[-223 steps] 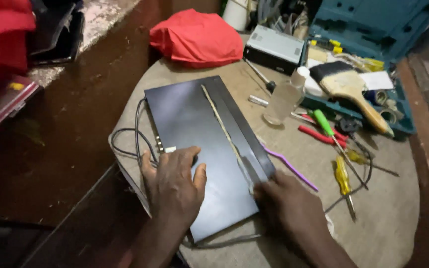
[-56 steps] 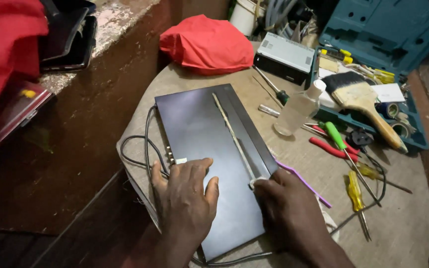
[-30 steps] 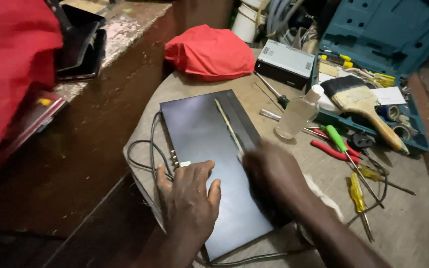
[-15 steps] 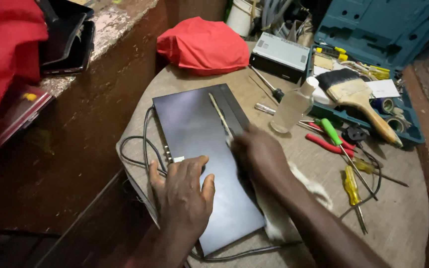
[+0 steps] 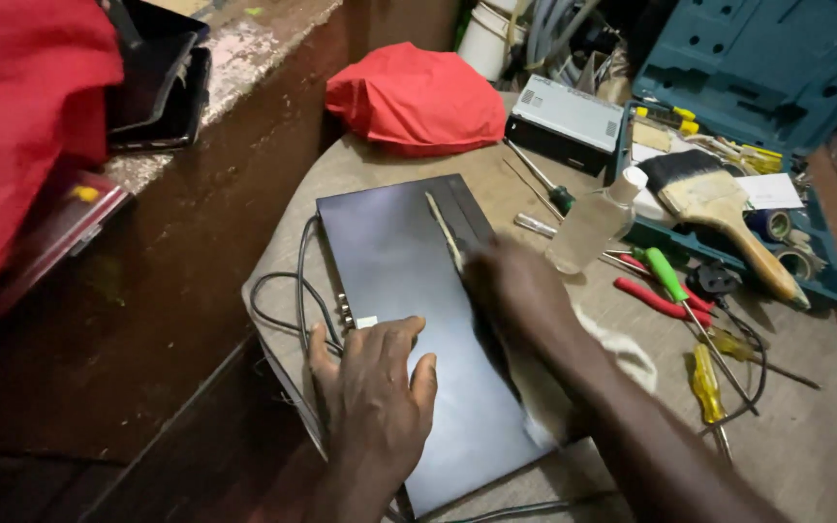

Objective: Cleaning the surface of an electronic device with a cloth and applying liquid along a seam using a squeeze bottle and a tool.

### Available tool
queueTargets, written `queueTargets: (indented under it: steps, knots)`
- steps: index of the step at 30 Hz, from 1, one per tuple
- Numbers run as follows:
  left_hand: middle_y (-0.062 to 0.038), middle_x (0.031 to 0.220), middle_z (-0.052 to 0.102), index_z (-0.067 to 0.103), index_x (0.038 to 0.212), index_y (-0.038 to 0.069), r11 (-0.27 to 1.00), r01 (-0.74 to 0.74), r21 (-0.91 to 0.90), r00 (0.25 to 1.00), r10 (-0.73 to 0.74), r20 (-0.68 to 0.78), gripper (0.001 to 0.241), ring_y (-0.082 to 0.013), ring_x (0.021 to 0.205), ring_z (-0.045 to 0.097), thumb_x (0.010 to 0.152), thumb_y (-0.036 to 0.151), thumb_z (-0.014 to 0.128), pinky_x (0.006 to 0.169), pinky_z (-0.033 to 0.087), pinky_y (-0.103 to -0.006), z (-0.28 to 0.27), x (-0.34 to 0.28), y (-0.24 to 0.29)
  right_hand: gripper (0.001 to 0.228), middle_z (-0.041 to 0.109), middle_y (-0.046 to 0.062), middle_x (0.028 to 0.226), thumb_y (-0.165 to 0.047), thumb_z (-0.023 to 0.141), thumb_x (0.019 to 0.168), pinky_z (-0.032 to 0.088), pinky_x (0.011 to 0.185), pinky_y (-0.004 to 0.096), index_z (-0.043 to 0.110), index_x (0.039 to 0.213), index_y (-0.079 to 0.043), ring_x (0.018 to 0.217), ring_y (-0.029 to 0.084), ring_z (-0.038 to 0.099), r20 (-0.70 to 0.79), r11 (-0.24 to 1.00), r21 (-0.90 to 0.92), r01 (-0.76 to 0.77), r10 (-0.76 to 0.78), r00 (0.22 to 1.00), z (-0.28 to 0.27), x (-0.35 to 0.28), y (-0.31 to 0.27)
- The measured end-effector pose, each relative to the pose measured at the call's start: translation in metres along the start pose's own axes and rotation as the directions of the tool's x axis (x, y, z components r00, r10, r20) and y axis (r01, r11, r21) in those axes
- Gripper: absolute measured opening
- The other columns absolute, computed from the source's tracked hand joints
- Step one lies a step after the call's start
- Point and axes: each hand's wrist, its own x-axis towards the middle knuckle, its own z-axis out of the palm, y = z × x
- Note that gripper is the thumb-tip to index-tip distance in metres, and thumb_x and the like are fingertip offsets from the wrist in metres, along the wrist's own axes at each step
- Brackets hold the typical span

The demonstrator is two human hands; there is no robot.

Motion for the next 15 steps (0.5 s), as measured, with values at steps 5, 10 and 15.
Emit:
queueTargets:
  steps: [5, 10, 15]
  knots:
    - [0.004, 0.116, 0.074, 0.066, 0.127, 0.019, 1.0, 0.007, -0.022, 1.0, -0.007, -0.002, 0.036, -0.0229, 0.107, 0.064, 0.093, 0.028, 0.072, 0.12, 0.023, -0.0728, 0.004, 0.0, -0.002, 0.026, 0.063, -0.004, 0.092, -0.041, 0.062, 0.093, 0.049, 0.072, 0.041, 0.081, 0.11, -0.038, 0.094, 0.019, 0.07, 0.047, 0.977, -0.2, 0.069, -0.061, 0.997, 0.004, -0.077, 0.064]
    - [0.006, 0.117, 0.073, 0.066, 0.127, 0.021, 1.0, 0.006, 0.031, 1.0, -0.006, 0.014, 0.038, -0.0226, 0.108, 0.065, 0.091, 0.031, 0.073, 0.118, 0.025, -0.0703, 0.003, 0.003, -0.002, 0.017, 0.067, 0.009, 0.091, -0.033, 0.059, 0.082, 0.044, 0.071, 0.048, 0.064, 0.085, -0.016, 0.088, 0.033, 0.066, -0.015, 0.995, -0.053, 0.084, -0.085, 0.996, 0.005, 0.01, -0.007]
    - [0.006, 0.115, 0.073, 0.064, 0.128, 0.019, 1.0, -0.002, -0.008, 1.0, 0.002, 0.0, 0.036, -0.022, 0.103, 0.065, 0.094, 0.029, 0.071, 0.118, 0.024, -0.0724, 0.0, 0.0, -0.002, 0.032, 0.067, 0.016, 0.085, -0.041, 0.056, 0.094, 0.04, 0.07, 0.05, 0.058, 0.085, -0.01, 0.081, 0.037, 0.063, -0.002, 0.989, -0.016, 0.146, -0.146, 0.989, 0.005, -0.006, 0.009]
